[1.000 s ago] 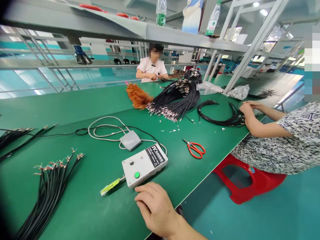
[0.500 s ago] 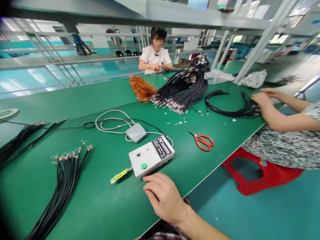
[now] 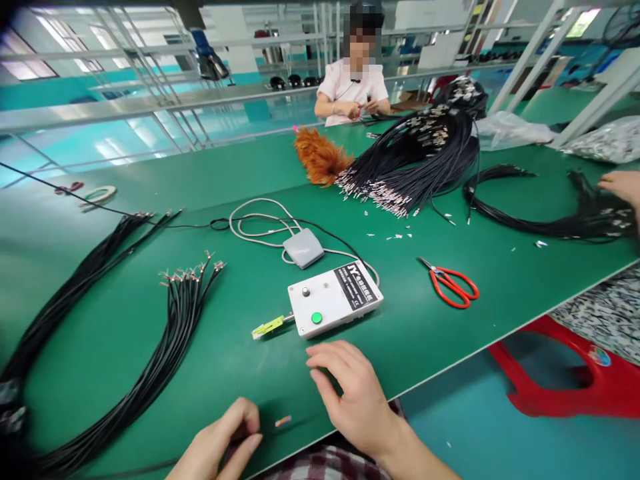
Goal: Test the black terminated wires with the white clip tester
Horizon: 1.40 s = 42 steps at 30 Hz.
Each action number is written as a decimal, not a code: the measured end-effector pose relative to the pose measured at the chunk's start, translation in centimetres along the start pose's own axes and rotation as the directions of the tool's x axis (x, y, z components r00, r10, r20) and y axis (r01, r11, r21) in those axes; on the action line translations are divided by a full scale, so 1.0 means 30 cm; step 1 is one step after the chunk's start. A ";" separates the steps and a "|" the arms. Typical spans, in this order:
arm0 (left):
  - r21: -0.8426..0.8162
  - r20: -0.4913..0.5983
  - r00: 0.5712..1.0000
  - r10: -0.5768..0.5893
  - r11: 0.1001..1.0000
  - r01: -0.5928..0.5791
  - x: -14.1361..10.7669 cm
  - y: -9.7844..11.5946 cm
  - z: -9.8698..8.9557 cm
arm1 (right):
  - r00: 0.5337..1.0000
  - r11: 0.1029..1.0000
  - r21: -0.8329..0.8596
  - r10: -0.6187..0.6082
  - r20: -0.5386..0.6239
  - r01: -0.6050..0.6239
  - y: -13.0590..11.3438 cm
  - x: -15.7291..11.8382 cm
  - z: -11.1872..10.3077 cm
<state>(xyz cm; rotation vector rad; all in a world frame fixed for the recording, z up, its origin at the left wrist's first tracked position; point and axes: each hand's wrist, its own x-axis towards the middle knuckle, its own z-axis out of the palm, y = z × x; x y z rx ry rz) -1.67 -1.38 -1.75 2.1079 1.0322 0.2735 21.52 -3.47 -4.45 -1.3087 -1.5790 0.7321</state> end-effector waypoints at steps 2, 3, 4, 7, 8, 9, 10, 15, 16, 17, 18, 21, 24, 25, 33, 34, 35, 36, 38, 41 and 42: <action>-0.126 -0.045 0.999 -0.023 0.992 0.017 0.013 0.028 -0.023 | 0.964 0.924 0.276 0.245 0.104 -0.265 -0.033 0.001 0.033; -0.170 -0.054 0.999 -0.005 0.985 -0.004 0.022 0.043 -0.032 | 0.923 0.829 0.406 0.335 0.190 -0.385 -0.048 0.002 0.051; -0.207 -0.055 0.998 0.018 0.978 -0.029 0.030 0.056 -0.037 | 0.881 0.721 0.507 0.382 0.278 -0.473 -0.062 0.005 0.067; -0.283 -0.065 0.998 0.010 0.959 -0.028 0.051 0.081 -0.041 | 0.820 0.502 0.650 0.393 0.417 -0.570 -0.088 0.020 0.098; -0.303 -0.074 0.997 -0.019 0.953 -0.004 0.055 0.083 -0.040 | 0.812 0.465 0.670 0.404 0.421 -0.579 -0.094 0.028 0.101; -0.323 -0.079 0.995 -0.053 0.946 0.025 0.057 0.082 -0.039 | 0.805 0.434 0.686 0.421 0.418 -0.583 -0.098 0.037 0.100; -0.341 -0.077 0.993 -0.087 0.938 0.056 0.059 0.079 -0.037 | 0.799 0.407 0.701 0.439 0.412 -0.585 -0.102 0.046 0.097; -0.377 -0.055 0.984 -0.170 0.916 0.137 0.065 0.056 -0.032 | 0.769 0.283 0.754 0.477 0.426 -0.593 -0.126 0.083 0.098; -0.378 -0.063 0.984 -0.166 0.916 0.131 0.067 0.053 -0.030 | 0.763 0.252 0.765 0.480 0.432 -0.592 -0.128 0.085 0.105; -0.385 -0.072 0.985 -0.158 0.915 0.119 0.069 0.051 -0.029 | 0.755 0.217 0.776 0.486 0.440 -0.592 -0.129 0.084 0.115; -0.399 -0.085 0.984 -0.154 0.911 0.108 0.070 0.050 -0.026 | 0.745 0.182 0.783 0.492 0.451 -0.595 -0.129 0.079 0.127; -0.476 -0.137 0.974 -0.181 0.874 0.096 0.072 0.051 -0.019 | 0.725 0.153 0.774 0.496 0.478 -0.615 -0.122 0.056 0.162; -0.510 -0.141 0.969 -0.203 0.854 0.104 0.071 0.055 -0.018 | 0.733 0.206 0.762 0.506 0.454 -0.614 -0.114 0.035 0.174; -0.504 -0.131 0.972 -0.196 0.857 0.105 0.071 0.055 -0.019 | 0.743 0.225 0.767 0.511 0.432 -0.601 -0.114 0.032 0.171; -0.498 -0.121 0.973 -0.195 0.860 0.111 0.074 0.048 -0.012 | 0.827 0.466 0.705 0.463 0.321 -0.534 -0.119 0.044 0.143; -0.510 -0.123 0.971 -0.203 0.852 0.114 0.074 0.049 -0.010 | 0.828 0.484 0.695 0.467 0.309 -0.532 -0.120 0.045 0.148; -0.531 -0.126 0.969 -0.212 0.840 0.114 0.074 0.051 -0.009 | 0.827 0.497 0.684 0.475 0.300 -0.534 -0.121 0.046 0.153; -0.556 -0.134 0.967 -0.218 0.824 0.108 0.074 0.054 -0.008 | 0.822 0.505 0.673 0.486 0.296 -0.541 -0.122 0.048 0.157; -0.612 -0.164 0.960 -0.227 0.787 0.082 0.075 0.063 -0.008 | 0.809 0.514 0.646 0.502 0.306 -0.564 -0.128 0.051 0.161; -0.679 -0.203 0.950 -0.237 0.734 0.038 0.085 0.082 -0.009 | 0.793 0.527 0.612 0.521 0.316 -0.590 -0.140 0.056 0.160; -0.699 -0.215 0.945 -0.247 0.715 0.028 0.091 0.086 -0.007 | 0.791 0.531 0.604 0.523 0.318 -0.594 -0.144 0.057 0.159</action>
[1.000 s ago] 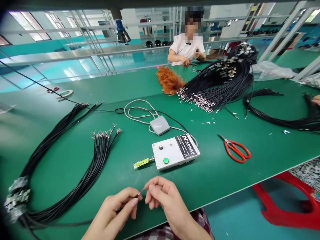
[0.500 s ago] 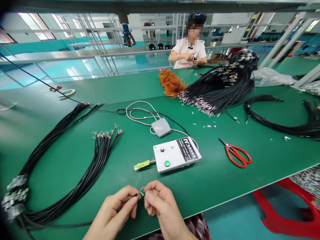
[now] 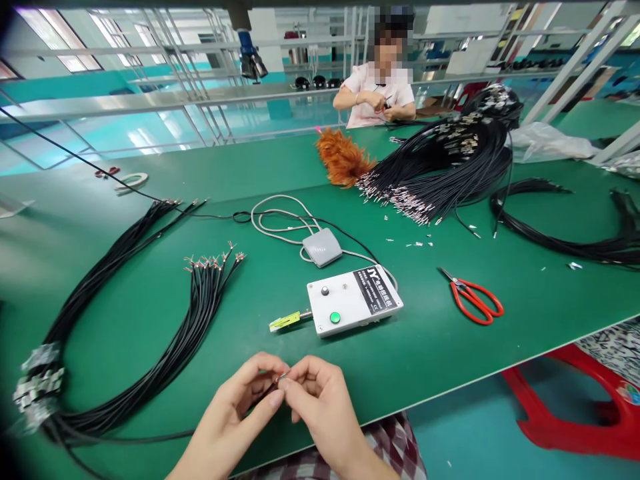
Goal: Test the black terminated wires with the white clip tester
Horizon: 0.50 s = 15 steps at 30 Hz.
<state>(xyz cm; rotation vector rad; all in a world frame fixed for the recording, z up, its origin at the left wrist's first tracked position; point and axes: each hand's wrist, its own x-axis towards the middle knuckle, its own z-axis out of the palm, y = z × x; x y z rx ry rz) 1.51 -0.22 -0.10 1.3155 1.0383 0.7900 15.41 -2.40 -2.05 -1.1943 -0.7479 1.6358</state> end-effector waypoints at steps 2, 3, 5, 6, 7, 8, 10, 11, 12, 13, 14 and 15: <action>-0.076 -0.050 0.999 -0.013 0.997 0.009 0.008 0.000 0.009 | 1.000 1.000 -0.012 0.000 0.006 0.000 -0.007 -0.004 0.003; -0.121 -0.080 0.996 -0.029 0.993 0.019 0.012 -0.003 0.012 | 1.000 1.000 -0.015 -0.005 0.013 0.005 -0.010 -0.006 0.003; -0.216 -0.122 0.989 -0.078 0.975 0.051 0.015 -0.011 0.014 | 0.999 1.000 -0.017 -0.021 0.029 0.021 -0.014 -0.009 0.003; -0.254 -0.126 0.986 -0.106 0.965 0.071 0.015 -0.015 0.013 | 0.999 1.000 -0.015 -0.027 0.036 0.027 -0.016 -0.010 0.003; -0.283 -0.126 0.984 -0.125 0.955 0.085 0.013 -0.018 0.011 | 0.999 0.999 -0.013 -0.031 0.043 0.032 -0.017 -0.010 0.003; -0.302 -0.123 0.983 -0.137 0.948 0.095 0.010 -0.020 0.009 | 0.998 0.999 -0.013 -0.033 0.049 0.034 -0.018 -0.010 0.003; -0.321 -0.115 0.983 -0.142 0.942 0.098 0.003 -0.020 0.004 | 0.998 0.999 -0.015 -0.035 0.054 0.036 -0.019 -0.009 0.004; -0.325 -0.113 0.984 -0.137 0.941 0.094 0.000 -0.018 0.001 | 0.998 0.999 -0.015 -0.037 0.054 0.037 -0.020 -0.008 0.006; -0.327 -0.112 0.985 -0.131 0.941 0.088 -0.002 -0.016 -0.001 | 0.998 0.999 -0.016 -0.040 0.054 0.041 -0.020 -0.007 0.007; -0.329 -0.111 0.986 -0.125 0.941 0.082 -0.004 -0.014 -0.003 | 0.998 0.999 -0.016 -0.043 0.054 0.044 -0.021 -0.006 0.008; -0.330 -0.109 0.987 -0.121 0.941 0.079 -0.005 -0.011 -0.005 | 0.997 0.999 -0.014 -0.047 0.054 0.048 -0.022 -0.005 0.010; -0.335 -0.106 0.987 -0.117 0.939 0.075 -0.005 -0.008 -0.007 | 0.997 0.999 -0.012 -0.050 0.056 0.051 -0.022 -0.004 0.011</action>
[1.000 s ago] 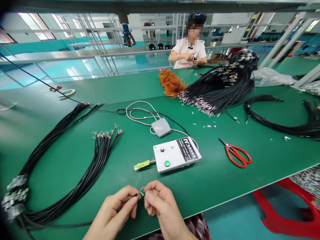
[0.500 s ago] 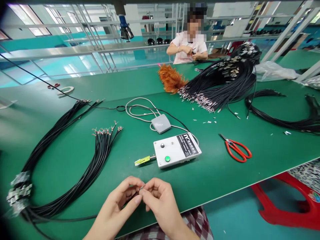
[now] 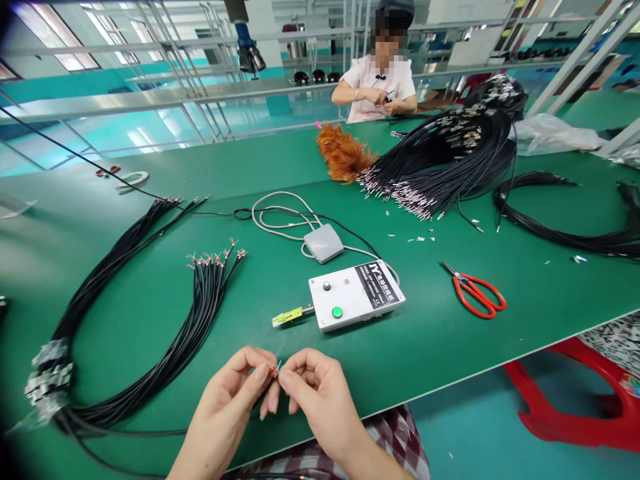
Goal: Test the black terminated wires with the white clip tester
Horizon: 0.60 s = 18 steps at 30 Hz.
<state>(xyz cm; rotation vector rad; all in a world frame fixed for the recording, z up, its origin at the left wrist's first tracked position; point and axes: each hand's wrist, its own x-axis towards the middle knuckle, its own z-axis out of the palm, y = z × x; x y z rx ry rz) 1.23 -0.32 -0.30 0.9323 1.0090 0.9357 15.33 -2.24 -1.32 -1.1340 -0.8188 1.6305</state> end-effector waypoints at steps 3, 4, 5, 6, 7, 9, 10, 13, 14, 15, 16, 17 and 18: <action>-0.006 0.017 0.999 -0.028 1.000 0.028 0.002 0.009 -0.001 | 1.000 1.000 0.011 -0.002 0.006 0.002 -0.002 0.002 0.004; 0.005 0.033 0.999 -0.044 0.999 0.044 0.003 0.011 0.000 | 1.000 1.000 0.014 0.001 0.006 -0.001 -0.003 0.003 0.005; 0.026 0.054 0.997 -0.058 0.998 0.056 0.005 0.012 0.001 | 1.000 1.000 0.015 0.005 0.004 -0.005 -0.003 0.004 0.006; 0.051 0.072 0.995 -0.062 0.997 0.058 0.007 0.013 0.004 | 1.000 1.000 0.013 0.008 -0.003 -0.008 -0.002 0.004 0.005; 0.075 0.084 0.995 -0.056 0.996 0.049 0.008 0.012 0.006 | 1.000 1.000 0.008 0.010 -0.013 -0.010 -0.001 0.004 0.005; 0.093 0.072 0.997 -0.031 0.995 0.024 0.011 0.008 0.010 | 0.999 1.000 -0.017 0.011 -0.030 -0.011 0.002 0.005 0.002; 0.088 0.046 0.999 -0.027 0.996 0.023 0.011 0.004 0.011 | 0.999 0.999 -0.036 0.008 -0.034 -0.009 0.003 0.005 -0.001; 0.057 -0.006 0.998 -0.066 0.996 0.066 0.008 -0.009 0.005 | 0.999 0.994 -0.107 -0.007 -0.033 0.004 0.005 0.003 -0.006; 0.052 -0.009 0.997 -0.081 0.995 0.081 0.007 -0.012 0.001 | 0.999 0.991 -0.131 -0.017 -0.034 0.012 0.004 0.003 -0.007; 0.048 -0.010 0.996 -0.090 0.995 0.091 0.006 -0.014 -0.002 | 0.999 0.987 -0.157 -0.027 -0.037 0.021 0.003 0.002 -0.007; 0.044 -0.012 0.995 -0.096 0.994 0.096 0.005 -0.015 -0.005 | 0.999 0.983 -0.182 -0.037 -0.040 0.029 0.002 0.001 -0.006; 0.039 -0.014 0.995 -0.098 0.994 0.098 0.005 -0.014 -0.007 | 0.998 0.978 -0.204 -0.046 -0.044 0.036 0.000 0.001 -0.006; 0.034 -0.019 0.995 -0.096 0.995 0.097 0.006 -0.013 -0.009 | 0.998 0.974 -0.222 -0.054 -0.045 0.043 -0.001 0.000 -0.005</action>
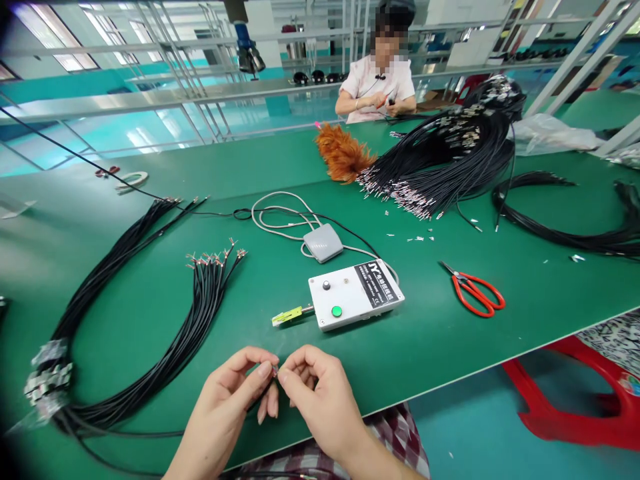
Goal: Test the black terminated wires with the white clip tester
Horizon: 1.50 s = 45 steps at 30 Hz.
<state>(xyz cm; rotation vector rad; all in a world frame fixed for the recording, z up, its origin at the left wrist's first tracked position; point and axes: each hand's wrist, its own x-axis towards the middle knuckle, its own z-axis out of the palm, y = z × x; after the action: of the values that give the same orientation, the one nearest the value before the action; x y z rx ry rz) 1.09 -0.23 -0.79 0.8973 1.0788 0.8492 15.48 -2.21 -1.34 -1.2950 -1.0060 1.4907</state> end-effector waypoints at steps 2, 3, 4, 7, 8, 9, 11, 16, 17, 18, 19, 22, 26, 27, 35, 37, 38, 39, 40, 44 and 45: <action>-0.010 -0.011 1.000 0.005 1.000 -0.005 0.001 0.002 -0.002 | 1.000 1.000 -0.021 -0.009 -0.002 0.009 -0.002 0.000 0.000; -0.014 -0.015 1.000 0.008 1.000 -0.008 0.002 0.003 -0.003 | 1.000 1.000 -0.026 -0.013 -0.002 0.013 -0.002 0.001 0.001; -0.016 -0.020 1.000 0.010 1.000 -0.011 0.001 0.003 -0.003 | 1.000 0.999 -0.029 -0.016 -0.002 0.016 -0.002 0.001 0.001; -0.021 -0.028 1.000 0.011 1.000 -0.012 -0.002 0.003 -0.005 | 1.000 0.999 -0.034 -0.022 -0.002 0.022 0.001 0.003 0.001; -0.025 -0.028 1.000 0.012 1.000 -0.012 -0.004 0.003 -0.005 | 1.000 0.999 -0.032 -0.025 -0.001 0.025 0.003 0.003 0.001; -0.031 -0.027 1.000 0.012 0.999 -0.013 -0.005 0.003 -0.006 | 1.000 0.999 -0.028 -0.028 0.001 0.028 0.004 0.003 0.001; -0.043 -0.023 1.000 0.014 0.999 -0.015 -0.005 0.003 -0.007 | 0.999 0.999 -0.018 -0.036 0.005 0.036 0.006 0.004 0.002; -0.068 -0.012 1.000 0.020 0.997 -0.021 -0.002 0.003 -0.011 | 0.999 0.999 -0.003 -0.039 0.009 0.039 0.006 0.004 0.003; -0.073 -0.010 1.000 0.021 0.997 -0.021 -0.002 0.004 -0.012 | 0.999 0.999 -0.001 -0.038 0.010 0.039 0.006 0.004 0.003; -0.076 -0.009 1.000 0.019 0.997 -0.020 -0.002 0.006 -0.011 | 0.999 0.999 0.000 -0.038 0.012 0.038 0.006 0.003 0.004; -0.075 -0.007 1.000 0.017 0.997 -0.018 -0.003 0.008 -0.010 | 0.999 0.999 0.000 -0.038 0.015 0.038 0.008 0.003 0.004; -0.050 0.022 0.999 0.023 0.999 -0.022 -0.003 0.015 -0.002 | 0.999 0.999 -0.014 -0.038 0.016 0.038 0.018 0.006 0.006; 0.021 0.041 0.998 0.046 0.999 -0.047 0.010 0.011 0.007 | 1.000 1.000 -0.017 -0.011 0.027 0.012 0.034 0.012 0.005; 0.032 0.033 0.999 0.038 0.999 -0.039 0.014 0.007 0.007 | 1.000 1.000 -0.022 -0.003 0.027 0.004 0.035 0.013 0.003; 0.280 0.001 0.997 0.077 0.957 -0.074 0.001 -0.053 -0.042 | 0.982 0.923 -0.337 -0.166 0.090 0.187 -0.001 0.015 -0.028; 0.369 -0.009 0.988 0.154 0.919 -0.140 -0.001 -0.072 -0.054 | 0.969 0.861 -0.444 -0.217 0.118 0.247 0.001 0.018 -0.036; 0.407 -0.008 0.979 0.206 0.894 -0.185 0.001 -0.079 -0.058 | 0.960 0.825 -0.491 -0.243 0.137 0.279 0.006 0.020 -0.041; 0.439 -0.006 0.967 0.254 0.870 -0.225 0.005 -0.084 -0.062 | 0.949 0.783 -0.537 -0.273 0.156 0.313 0.012 0.022 -0.047; 0.461 -0.004 0.958 0.288 0.851 -0.254 0.011 -0.087 -0.066 | 0.936 0.734 -0.582 -0.308 0.172 0.349 0.018 0.024 -0.054; 0.461 -0.025 0.954 0.299 0.850 -0.255 0.038 -0.080 -0.076 | 0.852 0.492 -0.748 -0.491 0.184 0.445 0.029 0.030 -0.077; 0.456 -0.028 0.956 0.293 0.854 -0.249 0.044 -0.076 -0.077 | 0.824 0.425 -0.782 -0.533 0.192 0.456 0.026 0.033 -0.076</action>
<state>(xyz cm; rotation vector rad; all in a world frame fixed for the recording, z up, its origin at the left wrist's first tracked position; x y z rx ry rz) -0.48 0.47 -3.83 1.4377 1.2794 0.8968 17.62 -1.42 -2.64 -1.4288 -1.9488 0.4479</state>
